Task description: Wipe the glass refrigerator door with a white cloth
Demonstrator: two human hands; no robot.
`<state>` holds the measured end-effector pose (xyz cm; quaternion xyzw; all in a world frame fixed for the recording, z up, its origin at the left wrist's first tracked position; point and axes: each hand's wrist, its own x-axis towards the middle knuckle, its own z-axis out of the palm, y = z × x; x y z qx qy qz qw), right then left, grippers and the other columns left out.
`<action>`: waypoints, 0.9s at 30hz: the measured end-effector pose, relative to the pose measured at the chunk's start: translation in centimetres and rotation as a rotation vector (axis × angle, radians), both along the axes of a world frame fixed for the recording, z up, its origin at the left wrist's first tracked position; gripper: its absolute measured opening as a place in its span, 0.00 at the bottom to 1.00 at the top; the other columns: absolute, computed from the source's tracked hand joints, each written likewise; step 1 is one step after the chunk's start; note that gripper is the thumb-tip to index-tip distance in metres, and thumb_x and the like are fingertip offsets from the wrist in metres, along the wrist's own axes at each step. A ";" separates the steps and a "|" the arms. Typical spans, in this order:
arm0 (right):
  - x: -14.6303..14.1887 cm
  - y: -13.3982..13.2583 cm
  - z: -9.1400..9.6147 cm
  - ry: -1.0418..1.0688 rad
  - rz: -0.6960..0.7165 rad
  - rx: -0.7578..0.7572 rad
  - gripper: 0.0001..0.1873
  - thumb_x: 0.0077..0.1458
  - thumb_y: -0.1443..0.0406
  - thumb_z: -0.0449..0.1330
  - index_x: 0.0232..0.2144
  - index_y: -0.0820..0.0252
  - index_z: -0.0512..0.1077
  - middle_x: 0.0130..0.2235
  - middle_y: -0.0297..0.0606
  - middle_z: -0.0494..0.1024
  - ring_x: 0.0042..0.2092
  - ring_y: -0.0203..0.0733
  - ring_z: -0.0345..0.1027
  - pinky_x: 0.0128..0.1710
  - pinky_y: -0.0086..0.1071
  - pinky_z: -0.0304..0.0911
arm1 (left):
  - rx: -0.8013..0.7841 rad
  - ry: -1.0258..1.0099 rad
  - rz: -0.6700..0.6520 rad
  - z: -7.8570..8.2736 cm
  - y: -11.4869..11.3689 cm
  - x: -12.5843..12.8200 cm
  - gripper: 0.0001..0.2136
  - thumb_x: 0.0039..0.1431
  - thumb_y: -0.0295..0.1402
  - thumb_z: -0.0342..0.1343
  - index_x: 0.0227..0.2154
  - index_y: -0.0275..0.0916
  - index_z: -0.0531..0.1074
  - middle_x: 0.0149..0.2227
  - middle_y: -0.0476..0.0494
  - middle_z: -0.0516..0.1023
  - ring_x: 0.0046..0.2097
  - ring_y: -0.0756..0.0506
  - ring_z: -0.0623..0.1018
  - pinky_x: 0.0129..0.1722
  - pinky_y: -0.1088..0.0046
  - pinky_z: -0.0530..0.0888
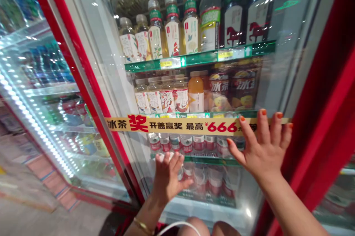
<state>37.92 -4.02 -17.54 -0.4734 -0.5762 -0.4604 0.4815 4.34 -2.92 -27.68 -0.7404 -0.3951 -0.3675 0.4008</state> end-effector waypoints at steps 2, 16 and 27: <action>0.0 0.1 0.0 0.000 0.000 -0.010 0.53 0.63 0.45 0.66 0.82 0.39 0.48 0.83 0.44 0.49 0.81 0.77 0.45 0.76 0.75 0.47 | 0.003 -0.140 0.051 0.7 0.2 -2.4 0.50 0.69 0.55 0.55 0.83 0.45 0.34 0.84 0.39 0.40 0.84 0.30 0.35 0.82 0.33 0.36; 0.1 0.2 0.0 -0.018 0.042 0.018 0.51 0.64 0.47 0.66 0.81 0.43 0.51 0.83 0.46 0.48 0.81 0.79 0.43 0.75 0.80 0.45 | 0.032 -0.199 0.083 3.3 0.5 -3.9 0.46 0.75 0.53 0.49 0.82 0.41 0.31 0.84 0.40 0.28 0.84 0.31 0.32 0.83 0.39 0.33; 0.0 0.0 0.0 -0.015 0.033 0.016 0.50 0.66 0.47 0.65 0.82 0.44 0.50 0.84 0.46 0.46 0.81 0.77 0.43 0.76 0.77 0.46 | 0.114 0.031 -0.009 5.9 0.2 3.2 0.50 0.69 0.68 0.45 0.82 0.43 0.40 0.84 0.42 0.42 0.85 0.37 0.36 0.84 0.46 0.34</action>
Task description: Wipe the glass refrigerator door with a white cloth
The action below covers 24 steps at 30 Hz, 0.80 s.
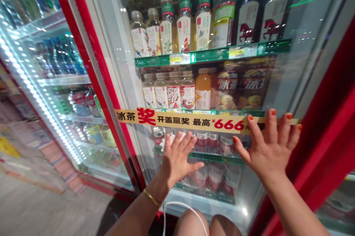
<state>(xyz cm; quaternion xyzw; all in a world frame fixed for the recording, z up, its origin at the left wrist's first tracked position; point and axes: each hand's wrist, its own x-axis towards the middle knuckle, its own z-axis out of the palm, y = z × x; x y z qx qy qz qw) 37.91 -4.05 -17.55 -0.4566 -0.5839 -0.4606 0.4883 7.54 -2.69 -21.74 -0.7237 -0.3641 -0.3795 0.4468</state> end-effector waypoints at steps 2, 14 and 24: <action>-0.1 0.1 0.0 -0.004 -0.014 0.004 0.51 0.66 0.47 0.65 0.82 0.44 0.48 0.84 0.46 0.46 0.82 0.76 0.42 0.76 0.76 0.46 | -0.027 -0.096 0.054 -0.6 0.1 -2.4 0.48 0.72 0.62 0.48 0.82 0.41 0.38 0.84 0.39 0.41 0.85 0.36 0.35 0.83 0.43 0.32; 0.0 0.0 -0.1 0.004 -0.025 -0.011 0.52 0.65 0.47 0.67 0.82 0.43 0.50 0.83 0.48 0.50 0.81 0.77 0.46 0.75 0.75 0.48 | -0.026 0.008 -0.035 -0.7 -0.5 1.9 0.48 0.70 0.67 0.45 0.82 0.44 0.42 0.84 0.47 0.43 0.85 0.39 0.37 0.84 0.50 0.34; 0.2 -0.1 0.0 -0.020 -0.042 -0.005 0.49 0.68 0.46 0.62 0.82 0.47 0.49 0.84 0.45 0.43 0.83 0.71 0.38 0.78 0.74 0.44 | -0.047 -0.381 0.027 5.9 1.1 0.0 0.47 0.74 0.65 0.35 0.82 0.39 0.31 0.84 0.37 0.31 0.84 0.33 0.30 0.82 0.36 0.33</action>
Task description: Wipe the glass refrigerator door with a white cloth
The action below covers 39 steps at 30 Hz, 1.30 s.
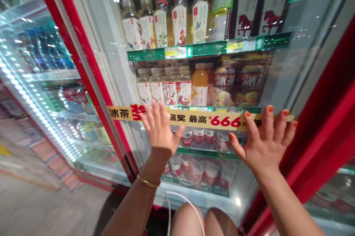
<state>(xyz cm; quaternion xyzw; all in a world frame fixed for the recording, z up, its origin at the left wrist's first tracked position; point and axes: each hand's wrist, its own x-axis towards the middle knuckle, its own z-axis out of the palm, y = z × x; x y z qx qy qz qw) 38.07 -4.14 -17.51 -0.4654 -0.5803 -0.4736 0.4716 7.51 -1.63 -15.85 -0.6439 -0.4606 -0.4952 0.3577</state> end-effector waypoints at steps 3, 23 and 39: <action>0.1 -0.1 0.0 -0.005 0.012 0.003 0.49 0.67 0.47 0.64 0.82 0.46 0.50 0.84 0.47 0.45 0.82 0.73 0.41 0.77 0.75 0.46 | 0.017 0.321 -0.063 -4.2 -1.5 2.7 0.46 0.73 0.66 0.37 0.82 0.43 0.40 0.84 0.47 0.39 0.85 0.40 0.34 0.84 0.47 0.34; -0.2 0.0 0.0 0.030 0.047 -0.003 0.51 0.65 0.48 0.67 0.82 0.42 0.49 0.83 0.45 0.47 0.81 0.78 0.44 0.75 0.79 0.48 | -0.032 0.180 0.005 -4.1 -1.0 -2.5 0.46 0.73 0.63 0.44 0.82 0.44 0.37 0.84 0.39 0.39 0.85 0.35 0.35 0.83 0.41 0.32; -0.2 0.1 -0.1 0.015 0.022 0.009 0.49 0.67 0.47 0.64 0.81 0.45 0.51 0.83 0.46 0.47 0.82 0.73 0.42 0.76 0.77 0.47 | -0.023 0.079 0.046 -0.7 -0.6 -1.3 0.43 0.76 0.60 0.40 0.82 0.42 0.33 0.84 0.34 0.39 0.84 0.35 0.31 0.81 0.38 0.33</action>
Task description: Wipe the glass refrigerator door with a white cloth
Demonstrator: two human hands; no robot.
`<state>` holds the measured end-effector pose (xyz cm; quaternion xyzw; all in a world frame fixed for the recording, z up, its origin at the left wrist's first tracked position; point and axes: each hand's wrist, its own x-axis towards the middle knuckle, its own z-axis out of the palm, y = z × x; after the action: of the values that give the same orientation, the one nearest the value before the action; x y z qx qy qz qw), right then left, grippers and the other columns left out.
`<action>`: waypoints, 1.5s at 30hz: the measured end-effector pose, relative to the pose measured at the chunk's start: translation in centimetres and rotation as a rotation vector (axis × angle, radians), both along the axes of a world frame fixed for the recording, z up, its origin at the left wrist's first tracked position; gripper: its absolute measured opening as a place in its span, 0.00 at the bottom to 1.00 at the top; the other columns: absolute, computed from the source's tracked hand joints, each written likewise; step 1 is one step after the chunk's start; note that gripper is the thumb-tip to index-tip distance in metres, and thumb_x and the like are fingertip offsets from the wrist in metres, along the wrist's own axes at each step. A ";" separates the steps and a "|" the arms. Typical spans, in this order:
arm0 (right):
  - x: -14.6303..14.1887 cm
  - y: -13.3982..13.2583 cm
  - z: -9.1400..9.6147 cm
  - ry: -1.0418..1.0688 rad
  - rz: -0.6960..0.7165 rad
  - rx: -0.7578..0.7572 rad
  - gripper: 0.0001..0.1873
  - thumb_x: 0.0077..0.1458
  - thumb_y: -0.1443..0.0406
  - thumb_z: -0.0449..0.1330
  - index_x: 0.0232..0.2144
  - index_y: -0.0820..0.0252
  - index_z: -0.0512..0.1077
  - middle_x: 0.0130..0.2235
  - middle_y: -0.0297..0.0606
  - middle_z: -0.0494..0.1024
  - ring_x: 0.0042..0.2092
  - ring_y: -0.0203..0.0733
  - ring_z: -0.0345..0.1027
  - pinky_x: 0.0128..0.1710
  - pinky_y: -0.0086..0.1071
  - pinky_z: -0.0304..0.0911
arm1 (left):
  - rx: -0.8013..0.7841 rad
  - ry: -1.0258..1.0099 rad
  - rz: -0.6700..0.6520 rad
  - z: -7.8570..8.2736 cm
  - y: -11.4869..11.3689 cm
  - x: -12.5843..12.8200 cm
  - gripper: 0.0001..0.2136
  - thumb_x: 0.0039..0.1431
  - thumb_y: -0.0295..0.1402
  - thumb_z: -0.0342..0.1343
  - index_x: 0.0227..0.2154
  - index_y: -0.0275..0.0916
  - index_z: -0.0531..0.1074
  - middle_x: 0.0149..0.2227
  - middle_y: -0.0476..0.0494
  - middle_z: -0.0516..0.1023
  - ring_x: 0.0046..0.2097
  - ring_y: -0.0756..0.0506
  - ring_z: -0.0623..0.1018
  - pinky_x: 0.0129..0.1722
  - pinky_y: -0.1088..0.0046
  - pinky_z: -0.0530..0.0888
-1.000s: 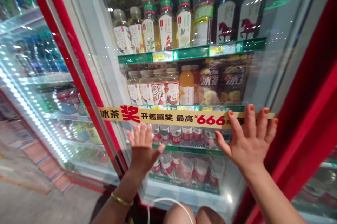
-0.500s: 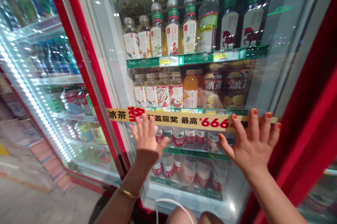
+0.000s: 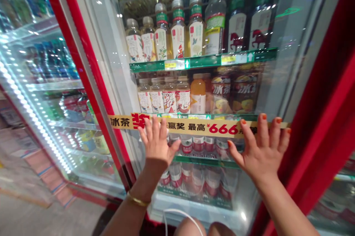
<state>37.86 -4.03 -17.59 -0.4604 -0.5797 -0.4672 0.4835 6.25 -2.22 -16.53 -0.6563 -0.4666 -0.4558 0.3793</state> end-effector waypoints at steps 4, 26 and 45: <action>0.0 -0.1 0.0 0.014 -0.004 -0.003 0.49 0.66 0.48 0.65 0.81 0.45 0.52 0.83 0.46 0.48 0.82 0.73 0.41 0.76 0.77 0.47 | -0.028 -0.005 -0.066 4.7 0.6 2.6 0.48 0.71 0.69 0.39 0.82 0.45 0.36 0.85 0.38 0.37 0.84 0.32 0.32 0.81 0.34 0.33; 0.2 -0.1 -0.2 -0.004 -0.012 0.000 0.51 0.66 0.47 0.66 0.82 0.44 0.50 0.83 0.46 0.49 0.81 0.76 0.46 0.76 0.76 0.50 | 0.016 0.250 -0.115 -6.9 -0.7 -1.2 0.45 0.71 0.64 0.47 0.82 0.51 0.41 0.82 0.53 0.50 0.85 0.42 0.34 0.83 0.50 0.29; 0.1 -0.1 -0.1 0.000 0.014 0.007 0.48 0.68 0.47 0.64 0.82 0.46 0.51 0.84 0.44 0.46 0.82 0.74 0.42 0.78 0.73 0.45 | -0.023 -0.289 0.038 -1.8 1.2 -6.7 0.41 0.78 0.53 0.37 0.81 0.43 0.24 0.83 0.44 0.21 0.83 0.30 0.27 0.81 0.32 0.29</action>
<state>37.96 -4.16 -17.69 -0.4547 -0.5813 -0.4660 0.4881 -0.46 -0.98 -18.32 -0.5792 -0.5340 -0.5327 0.3093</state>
